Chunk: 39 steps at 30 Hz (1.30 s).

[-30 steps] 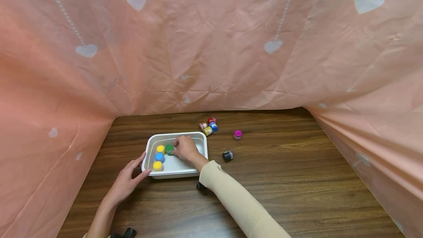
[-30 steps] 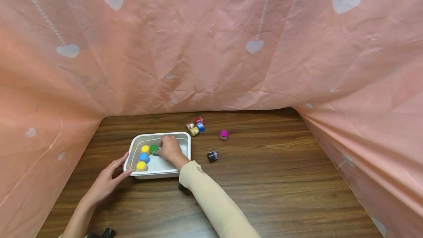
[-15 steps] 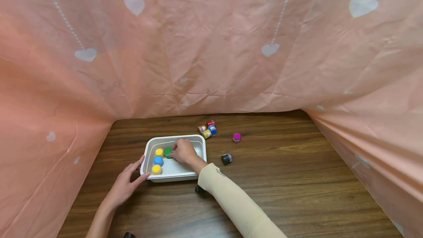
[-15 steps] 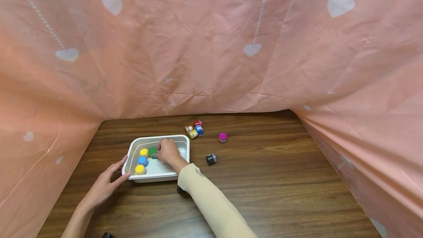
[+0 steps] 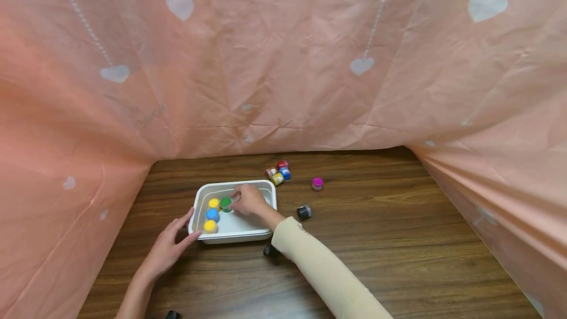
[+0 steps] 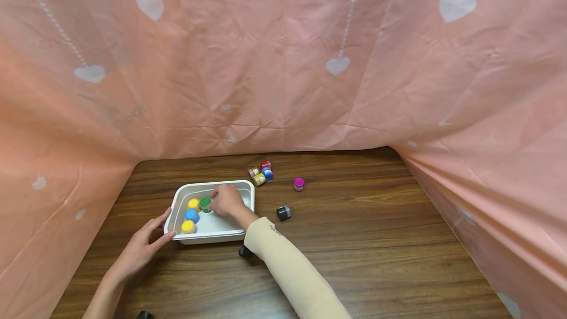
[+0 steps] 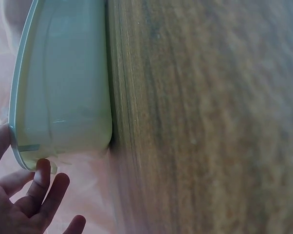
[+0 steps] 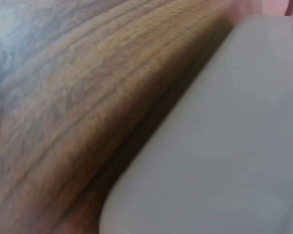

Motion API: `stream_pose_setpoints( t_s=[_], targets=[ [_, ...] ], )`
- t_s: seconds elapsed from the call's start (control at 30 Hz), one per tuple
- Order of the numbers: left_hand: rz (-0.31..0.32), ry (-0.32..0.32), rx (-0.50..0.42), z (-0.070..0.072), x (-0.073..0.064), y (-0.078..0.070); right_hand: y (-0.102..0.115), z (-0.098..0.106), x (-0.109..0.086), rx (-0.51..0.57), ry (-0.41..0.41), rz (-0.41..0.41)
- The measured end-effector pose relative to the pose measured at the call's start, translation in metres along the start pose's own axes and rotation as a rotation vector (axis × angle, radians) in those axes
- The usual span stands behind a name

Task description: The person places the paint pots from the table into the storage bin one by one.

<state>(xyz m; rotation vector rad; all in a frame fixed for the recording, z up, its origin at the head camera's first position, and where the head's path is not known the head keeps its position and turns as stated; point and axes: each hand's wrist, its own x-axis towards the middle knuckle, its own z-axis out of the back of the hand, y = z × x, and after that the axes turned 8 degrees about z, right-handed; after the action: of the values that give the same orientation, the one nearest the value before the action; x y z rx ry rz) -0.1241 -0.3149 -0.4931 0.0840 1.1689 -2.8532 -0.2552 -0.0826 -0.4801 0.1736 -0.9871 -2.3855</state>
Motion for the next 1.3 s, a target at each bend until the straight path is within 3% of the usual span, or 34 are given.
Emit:
stream_pose_setpoints(
  t_s=[0.13,0.37,0.6,0.9,1.3],
  targets=[
    [-0.001,-0.002,0.003,0.000,-0.001,0.000,0.002,0.013,-0.008,0.097,0.017,0.037],
    [-0.004,-0.006,0.002,-0.001,-0.002,0.000,0.002,0.046,-0.027,0.105,0.014,0.089],
    [-0.007,-0.014,0.015,-0.002,-0.002,0.000,-0.007,0.076,-0.053,0.201,0.009,0.151],
    [-0.016,-0.025,0.019,-0.005,-0.002,-0.002,-0.040,0.111,-0.094,0.230,-0.051,0.199],
    [-0.024,-0.036,0.013,-0.004,-0.002,-0.001,-0.098,0.136,-0.129,0.228,-0.112,0.117]
  ],
)
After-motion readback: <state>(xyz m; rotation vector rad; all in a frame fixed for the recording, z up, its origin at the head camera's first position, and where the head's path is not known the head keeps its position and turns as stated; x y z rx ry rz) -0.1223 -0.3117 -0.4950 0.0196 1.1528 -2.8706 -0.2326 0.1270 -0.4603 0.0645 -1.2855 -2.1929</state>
